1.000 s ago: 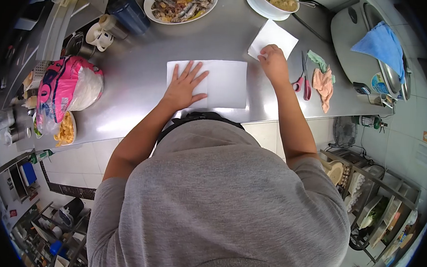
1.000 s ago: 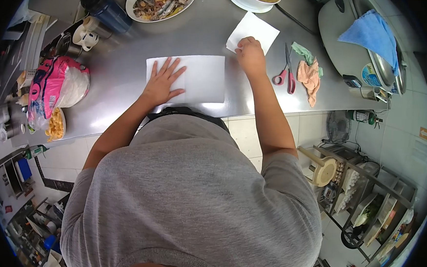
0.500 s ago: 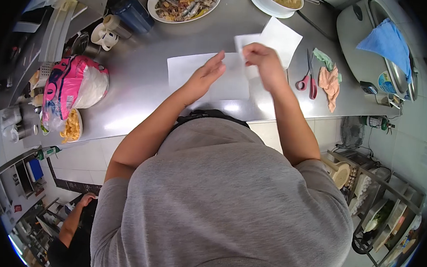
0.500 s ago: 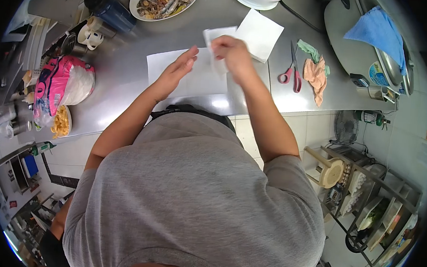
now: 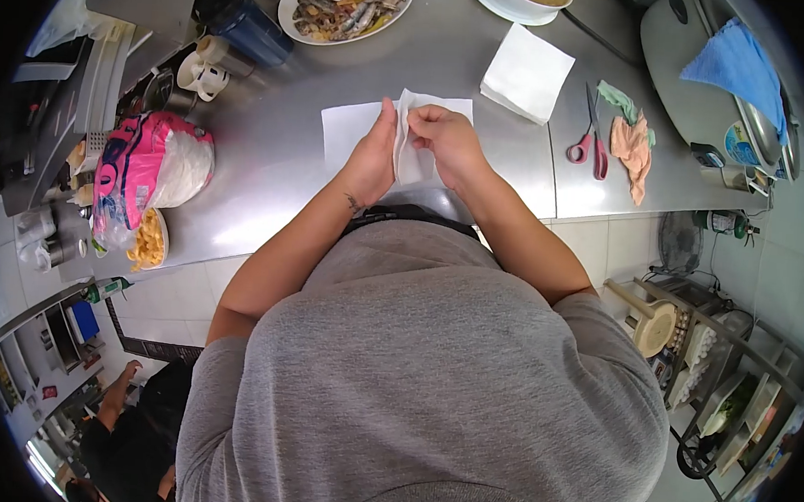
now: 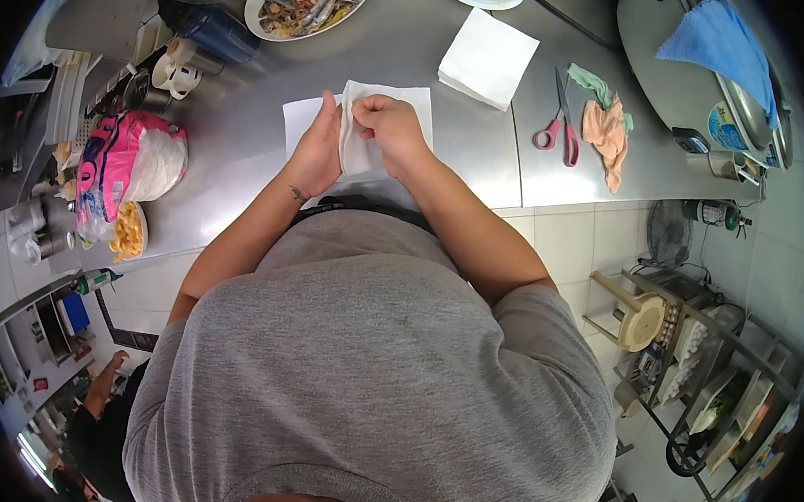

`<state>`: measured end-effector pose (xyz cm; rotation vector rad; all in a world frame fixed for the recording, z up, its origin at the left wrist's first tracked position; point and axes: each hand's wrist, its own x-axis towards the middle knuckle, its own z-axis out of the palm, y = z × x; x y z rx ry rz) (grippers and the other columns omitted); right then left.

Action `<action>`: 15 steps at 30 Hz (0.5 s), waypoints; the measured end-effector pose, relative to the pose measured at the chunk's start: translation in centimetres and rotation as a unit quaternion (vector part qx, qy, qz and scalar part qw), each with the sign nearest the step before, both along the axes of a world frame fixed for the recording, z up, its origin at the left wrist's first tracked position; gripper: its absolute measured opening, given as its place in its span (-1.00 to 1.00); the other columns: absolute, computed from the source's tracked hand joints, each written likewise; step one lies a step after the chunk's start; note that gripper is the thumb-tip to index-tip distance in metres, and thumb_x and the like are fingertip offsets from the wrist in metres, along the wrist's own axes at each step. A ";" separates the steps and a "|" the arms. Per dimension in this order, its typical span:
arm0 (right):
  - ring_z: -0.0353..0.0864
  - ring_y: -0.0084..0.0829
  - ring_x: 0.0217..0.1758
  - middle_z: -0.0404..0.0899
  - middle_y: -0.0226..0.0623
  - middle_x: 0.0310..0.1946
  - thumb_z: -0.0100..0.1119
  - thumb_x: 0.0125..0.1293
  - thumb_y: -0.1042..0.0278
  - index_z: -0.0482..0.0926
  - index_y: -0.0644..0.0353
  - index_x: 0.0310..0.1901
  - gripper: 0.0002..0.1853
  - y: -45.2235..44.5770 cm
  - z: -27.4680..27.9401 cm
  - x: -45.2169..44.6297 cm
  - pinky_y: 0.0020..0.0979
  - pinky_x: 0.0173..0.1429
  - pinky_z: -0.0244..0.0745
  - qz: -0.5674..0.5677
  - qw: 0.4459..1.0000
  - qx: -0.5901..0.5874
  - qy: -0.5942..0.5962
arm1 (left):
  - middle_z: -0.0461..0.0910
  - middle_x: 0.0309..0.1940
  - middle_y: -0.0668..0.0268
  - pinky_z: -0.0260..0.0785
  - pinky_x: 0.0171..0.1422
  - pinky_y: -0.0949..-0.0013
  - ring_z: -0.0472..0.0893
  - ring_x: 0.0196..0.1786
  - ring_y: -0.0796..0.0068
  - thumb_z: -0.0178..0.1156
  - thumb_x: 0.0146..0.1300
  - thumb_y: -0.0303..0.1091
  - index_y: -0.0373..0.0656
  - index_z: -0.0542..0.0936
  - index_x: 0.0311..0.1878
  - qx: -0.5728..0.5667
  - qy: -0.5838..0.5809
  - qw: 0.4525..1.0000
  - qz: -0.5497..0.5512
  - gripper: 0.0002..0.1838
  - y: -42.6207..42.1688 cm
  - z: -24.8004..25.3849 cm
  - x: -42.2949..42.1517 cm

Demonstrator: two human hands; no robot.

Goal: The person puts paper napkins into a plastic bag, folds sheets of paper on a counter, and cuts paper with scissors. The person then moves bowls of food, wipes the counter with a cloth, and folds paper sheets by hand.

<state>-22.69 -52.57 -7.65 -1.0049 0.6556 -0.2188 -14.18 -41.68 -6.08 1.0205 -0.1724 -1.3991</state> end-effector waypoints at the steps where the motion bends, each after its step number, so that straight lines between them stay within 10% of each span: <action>1: 0.44 -0.59 -0.32 0.55 -0.45 -0.36 0.11 0.36 0.30 0.56 0.18 -0.30 -0.84 -0.2 -0.1 0.0 -0.50 -0.11 0.34 0.005 1.000 0.009 -0.006 | 0.42 0.18 0.25 0.33 0.25 0.29 0.46 0.18 0.41 -0.20 0.41 0.23 -0.15 0.26 0.35 0.005 0.007 1.000 0.004 -0.31 0.0 -0.1 0.1; 5: 0.49 -0.53 -0.31 0.55 -0.38 -0.42 0.12 0.34 0.29 0.53 0.26 -0.25 -0.81 -1.3 0.8 -0.5 -0.42 -0.18 0.43 -0.012 1.000 0.019 -0.010 | 0.61 -0.14 0.27 0.42 -0.03 0.36 0.59 -0.16 0.45 0.04 0.37 -0.11 -0.25 0.53 0.07 0.113 -0.264 0.958 0.023 -0.59 0.1 -0.3 0.7; 10: 0.57 -0.43 -0.31 0.60 -0.23 -0.36 0.22 0.24 0.23 0.51 0.30 -0.14 -0.70 -1.2 1.5 -1.7 -0.40 -0.21 0.49 0.068 0.928 -0.360 0.074 | 0.66 -0.37 0.29 0.40 -0.29 0.39 0.58 -0.43 0.50 0.25 0.19 -0.22 -0.34 0.63 -0.15 0.207 -0.563 0.795 -0.088 -0.66 1.0 0.8 3.2; 15: 0.59 -0.40 -0.27 0.61 -0.19 -0.29 0.25 0.13 0.39 0.56 0.31 -0.15 -0.74 -5.1 -1.4 -2.9 -0.40 -0.14 0.50 0.156 0.915 -0.348 0.135 | 0.67 -0.33 0.21 0.42 -0.19 0.32 0.62 -0.32 0.38 0.28 0.11 -0.25 -0.35 0.64 -0.19 0.218 -0.460 0.842 -0.179 -0.67 3.5 1.3 8.2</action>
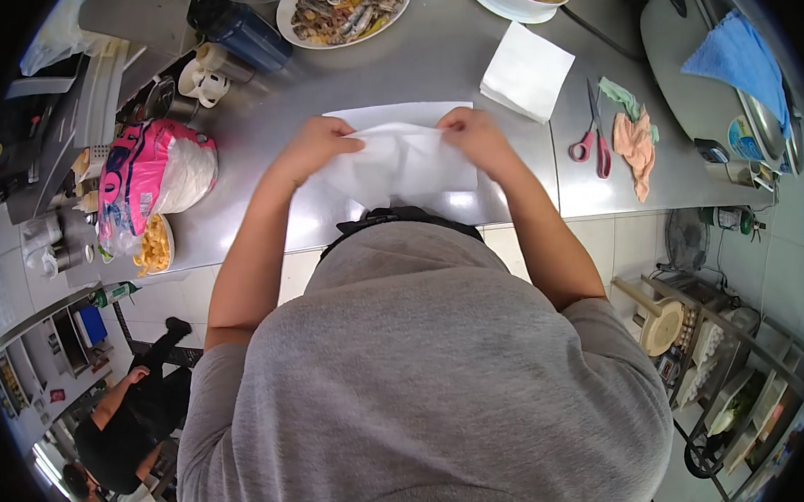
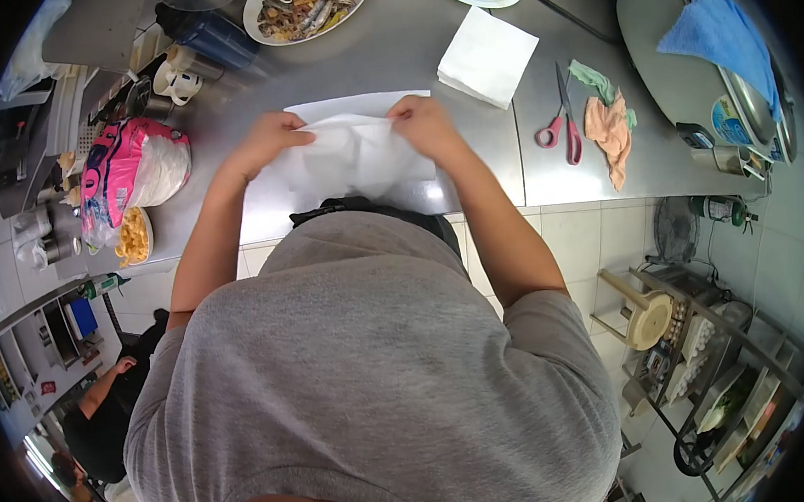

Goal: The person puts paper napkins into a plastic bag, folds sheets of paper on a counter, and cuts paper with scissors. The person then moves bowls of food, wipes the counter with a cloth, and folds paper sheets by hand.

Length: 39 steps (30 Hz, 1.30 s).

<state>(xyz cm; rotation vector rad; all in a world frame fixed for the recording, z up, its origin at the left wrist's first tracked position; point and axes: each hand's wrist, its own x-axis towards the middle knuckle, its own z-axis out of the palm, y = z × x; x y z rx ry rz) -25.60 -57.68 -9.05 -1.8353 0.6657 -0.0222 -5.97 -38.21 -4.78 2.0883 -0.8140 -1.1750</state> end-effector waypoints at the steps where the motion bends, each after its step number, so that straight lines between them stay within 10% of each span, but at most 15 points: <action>1: 0.58 -0.40 -0.28 0.60 -0.21 -0.28 0.25 0.13 0.41 0.56 0.30 -0.14 -0.74 -0.8 -0.7 -0.1 -0.40 -0.15 0.50 -0.051 0.995 0.084 -0.009 | 0.67 -0.32 0.18 0.44 -0.16 0.29 0.64 -0.30 0.33 0.28 0.10 -0.26 -0.36 0.64 -0.19 0.012 0.062 0.998 0.024 -0.67 0.8 -0.8 1.1; 4: 0.54 -0.46 -0.29 0.58 -0.29 -0.26 0.21 0.15 0.46 0.55 0.25 -0.07 -0.72 -1.3 -3.0 0.4 -0.41 -0.16 0.47 -0.187 0.953 0.239 -0.012 | 0.64 -0.17 0.17 0.46 -0.07 0.29 0.63 -0.20 0.32 0.31 0.13 -0.29 -0.34 0.58 -0.04 -0.027 0.203 0.964 0.172 -0.62 2.2 -5.1 2.5; 20: 0.53 -0.36 -0.13 0.56 -0.24 -0.23 0.20 0.20 0.49 0.49 0.14 0.01 -0.68 -0.7 -1.1 2.6 -0.41 -0.02 0.41 -0.251 0.940 -0.159 -0.167 | 0.64 -0.28 0.28 0.47 -0.21 0.40 0.62 -0.31 0.45 0.20 0.27 -0.31 -0.26 0.56 -0.05 -0.131 0.218 0.912 0.322 -0.73 1.7 -5.1 0.7; 29: 0.57 -0.16 -0.24 0.58 -0.09 -0.30 0.18 0.22 0.47 0.49 0.15 -0.02 -0.72 -0.6 -4.8 1.2 -0.30 -0.09 0.44 -0.250 0.947 -0.183 -0.083 | 0.61 -0.44 0.15 0.40 -0.24 0.27 0.57 -0.40 0.30 0.19 0.27 -0.19 -0.30 0.57 -0.15 -0.069 -0.157 0.972 0.161 -0.69 0.5 -9.4 1.3; 39: 0.59 -0.04 -0.26 0.59 -0.02 -0.18 0.10 0.25 0.49 0.45 0.19 -0.06 -0.78 -1.6 -6.3 4.4 -0.17 -0.14 0.44 -0.265 0.928 -0.251 -0.077 | 0.59 -0.44 0.05 0.37 -0.21 0.17 0.56 -0.37 0.09 0.21 0.24 -0.13 -0.32 0.54 -0.25 -0.075 -0.253 0.948 0.176 -0.64 -0.9 -11.8 3.9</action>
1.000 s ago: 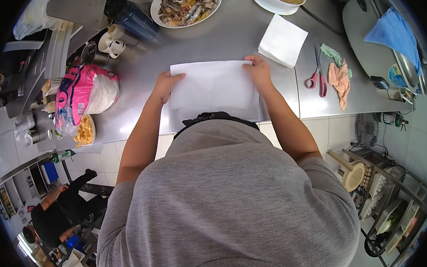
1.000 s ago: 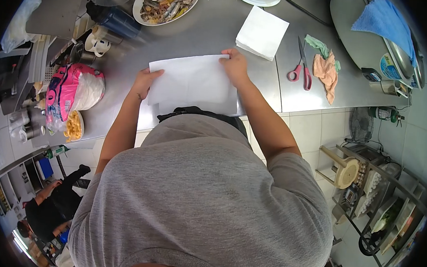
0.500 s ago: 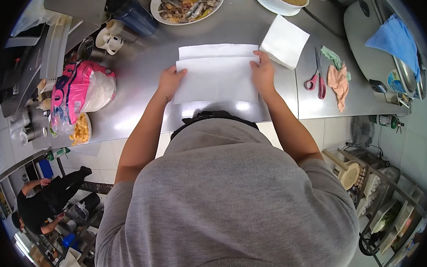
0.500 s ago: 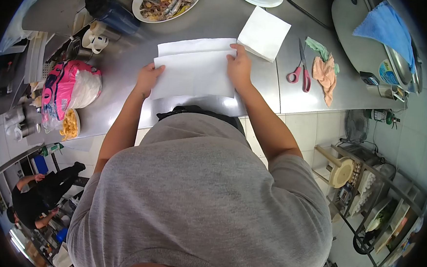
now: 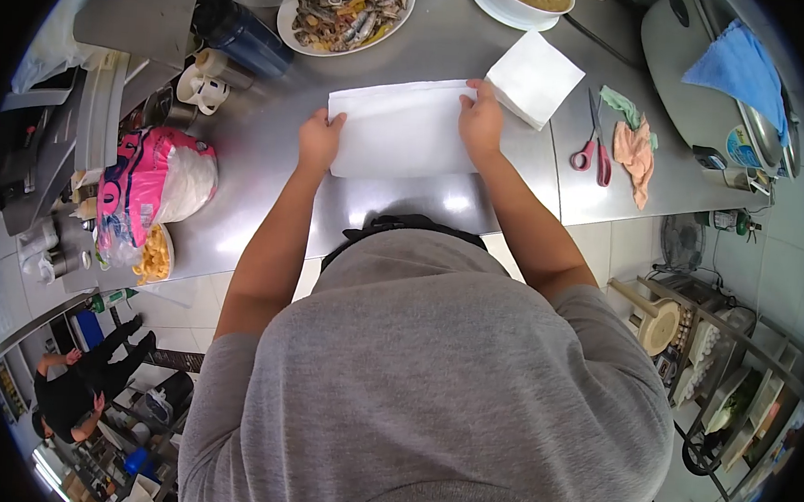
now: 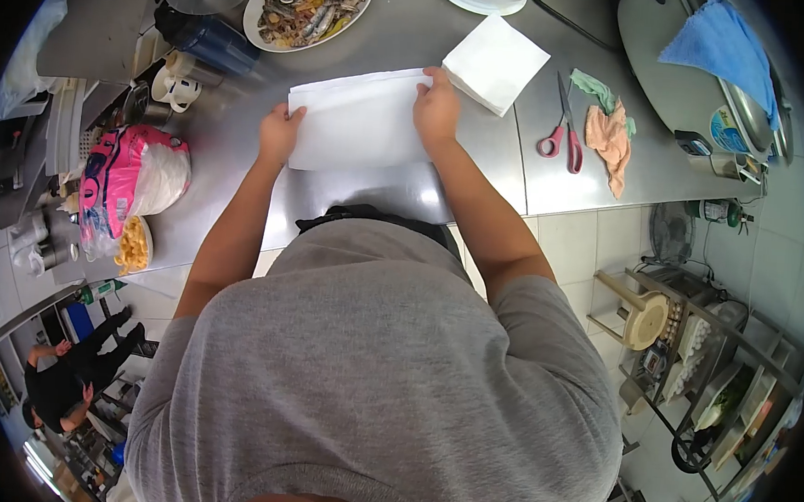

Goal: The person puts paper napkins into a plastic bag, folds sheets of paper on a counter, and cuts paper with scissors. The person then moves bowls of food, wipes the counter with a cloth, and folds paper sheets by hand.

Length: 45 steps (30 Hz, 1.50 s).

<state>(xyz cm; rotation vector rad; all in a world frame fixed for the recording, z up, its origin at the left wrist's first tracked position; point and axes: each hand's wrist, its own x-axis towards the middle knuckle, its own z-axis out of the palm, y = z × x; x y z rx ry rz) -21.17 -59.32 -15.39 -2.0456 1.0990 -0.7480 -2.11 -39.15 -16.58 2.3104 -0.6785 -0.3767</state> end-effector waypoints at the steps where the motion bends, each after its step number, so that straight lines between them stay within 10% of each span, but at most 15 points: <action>1: 0.59 -0.04 -0.27 0.59 -0.01 -0.20 0.10 0.25 0.49 0.44 0.19 -0.05 -0.77 0.0 0.0 0.2 -0.17 -0.13 0.44 0.000 1.000 -0.005 -0.005 | 0.59 -0.43 0.04 0.37 -0.20 0.16 0.56 -0.37 0.07 0.21 0.24 -0.12 -0.32 0.54 -0.25 -0.006 0.022 1.000 0.013 -0.64 0.1 0.3 -0.2; 17: 0.58 0.02 -0.13 0.57 0.00 -0.09 0.09 0.27 0.43 0.40 0.20 -0.01 -0.73 -0.9 0.4 1.5 -0.12 -0.07 0.45 -0.032 0.997 -0.017 0.067 | 0.60 -0.43 0.02 0.40 -0.18 0.15 0.59 -0.34 0.02 0.25 0.21 -0.06 -0.28 0.49 -0.37 0.075 0.002 0.995 0.060 -0.60 -1.6 1.9 -0.8; 27: 0.51 -0.13 -0.06 0.52 -0.19 -0.06 0.27 0.10 0.39 0.53 0.17 -0.08 -0.68 -2.2 5.5 -2.3 -0.20 0.00 0.45 -0.006 0.963 -0.248 0.101 | 0.63 -0.31 0.01 0.43 -0.08 0.18 0.63 -0.22 0.04 0.22 0.22 -0.04 -0.33 0.46 0.06 0.000 0.029 0.995 0.092 -0.46 -0.7 1.1 -1.5; 40: 0.55 -0.06 -0.18 0.60 -0.11 -0.28 0.19 0.16 0.42 0.62 0.28 -0.35 -0.89 -8.0 3.0 -5.0 -0.20 -0.05 0.45 0.074 0.972 -0.199 0.097 | 0.53 -0.01 0.06 0.50 -0.05 0.31 0.59 -0.08 0.29 0.24 0.23 -0.26 -0.24 0.42 0.20 -0.089 -0.009 0.996 -0.022 -0.50 0.3 7.8 -5.3; 45: 0.54 -0.43 -0.30 0.60 -0.34 -0.36 0.14 0.26 0.43 0.62 0.28 -0.30 -0.88 -6.7 6.5 -4.6 -0.44 -0.13 0.42 0.061 0.997 0.043 0.012 | 0.53 0.04 0.19 0.41 0.09 0.38 0.56 0.02 0.41 0.16 0.33 -0.31 -0.18 0.43 0.22 -0.119 0.153 0.973 -0.124 -0.58 -1.3 8.6 -7.4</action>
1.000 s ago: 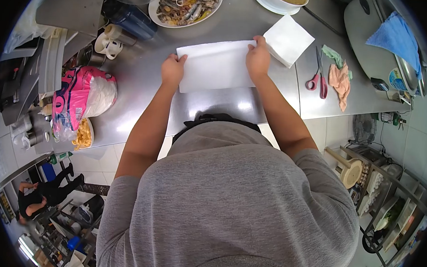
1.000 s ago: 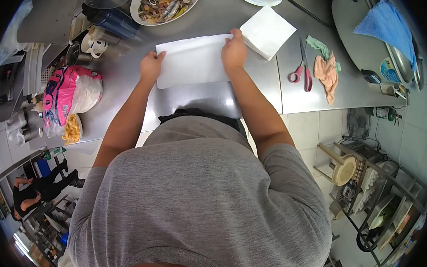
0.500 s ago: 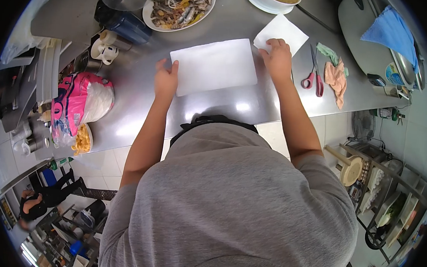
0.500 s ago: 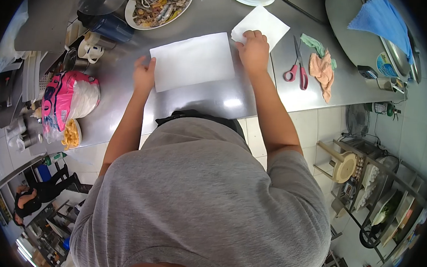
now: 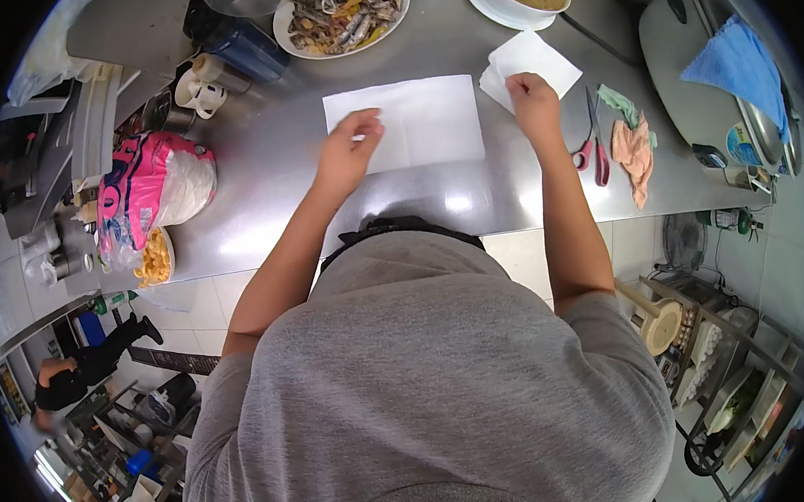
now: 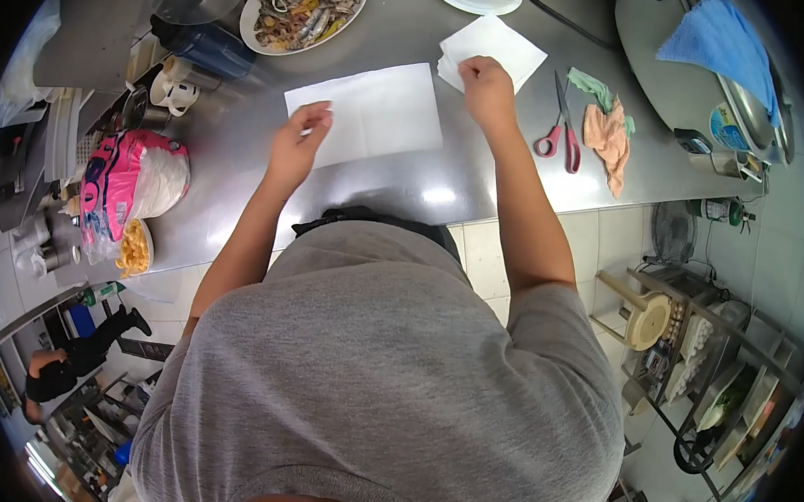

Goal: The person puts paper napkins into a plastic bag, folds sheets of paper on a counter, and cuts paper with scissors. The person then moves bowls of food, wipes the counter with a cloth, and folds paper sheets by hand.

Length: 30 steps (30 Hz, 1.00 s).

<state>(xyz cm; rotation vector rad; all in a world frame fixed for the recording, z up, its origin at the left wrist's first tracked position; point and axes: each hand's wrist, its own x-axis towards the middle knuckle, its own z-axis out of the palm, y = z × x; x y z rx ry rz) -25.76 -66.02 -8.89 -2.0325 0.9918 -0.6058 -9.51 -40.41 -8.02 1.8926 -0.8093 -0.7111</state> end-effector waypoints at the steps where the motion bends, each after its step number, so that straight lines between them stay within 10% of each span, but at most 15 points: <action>1: 0.52 -0.53 -0.32 0.59 -0.41 -0.38 0.13 0.28 0.43 0.62 0.28 -0.29 -0.88 1.2 1.3 0.3 -0.49 -0.15 0.40 -0.001 0.994 0.100 -0.036 | 0.53 0.05 0.20 0.40 0.12 0.38 0.55 0.03 0.41 0.15 0.33 -0.31 -0.20 0.42 0.24 -0.028 0.099 0.995 -0.001 -0.57 -0.6 1.0 -0.8; 6: 0.49 -0.64 -0.38 0.60 -0.42 -0.42 0.18 0.27 0.35 0.65 0.26 -0.26 -0.84 8.3 2.9 1.7 -0.56 -0.23 0.41 0.125 0.949 0.261 -0.124 | 0.51 0.09 0.21 0.36 0.19 0.36 0.52 0.10 0.43 0.15 0.35 -0.32 -0.26 0.36 0.29 -0.115 0.373 0.921 -0.007 -0.52 -3.1 3.7 -4.1; 14: 0.45 -0.62 -0.35 0.59 -0.43 -0.41 0.17 0.31 0.34 0.64 0.27 -0.23 -0.83 11.1 2.7 1.9 -0.55 -0.17 0.37 0.129 0.863 0.454 -0.181 | 0.53 0.09 0.20 0.33 0.20 0.45 0.53 0.08 0.51 0.13 0.35 -0.40 -0.29 0.40 0.27 -0.090 0.302 0.949 -0.016 -0.55 -2.1 4.1 -4.9; 23: 0.46 -0.57 -0.37 0.53 -0.40 -0.43 0.16 0.31 0.30 0.55 0.25 -0.21 -0.82 11.3 2.4 1.9 -0.51 -0.21 0.41 0.047 0.912 0.365 -0.180 | 0.58 -0.41 0.39 0.33 -0.29 0.54 0.46 -0.40 0.68 0.19 0.30 -0.34 -0.31 0.58 -0.12 -0.047 0.232 0.969 0.074 -0.78 -1.8 2.3 -3.9; 30: 0.64 -0.31 -0.25 0.62 -0.17 -0.31 0.28 0.11 0.35 0.56 0.31 -0.14 -0.70 11.2 3.7 0.2 -0.33 -0.12 0.51 0.196 0.980 0.007 -0.021 | 0.45 -0.55 0.50 0.18 -0.41 0.56 0.35 -0.49 0.71 0.30 0.19 -0.34 -0.24 0.44 -0.44 0.027 0.092 0.995 -0.042 -0.75 -0.4 4.9 -0.9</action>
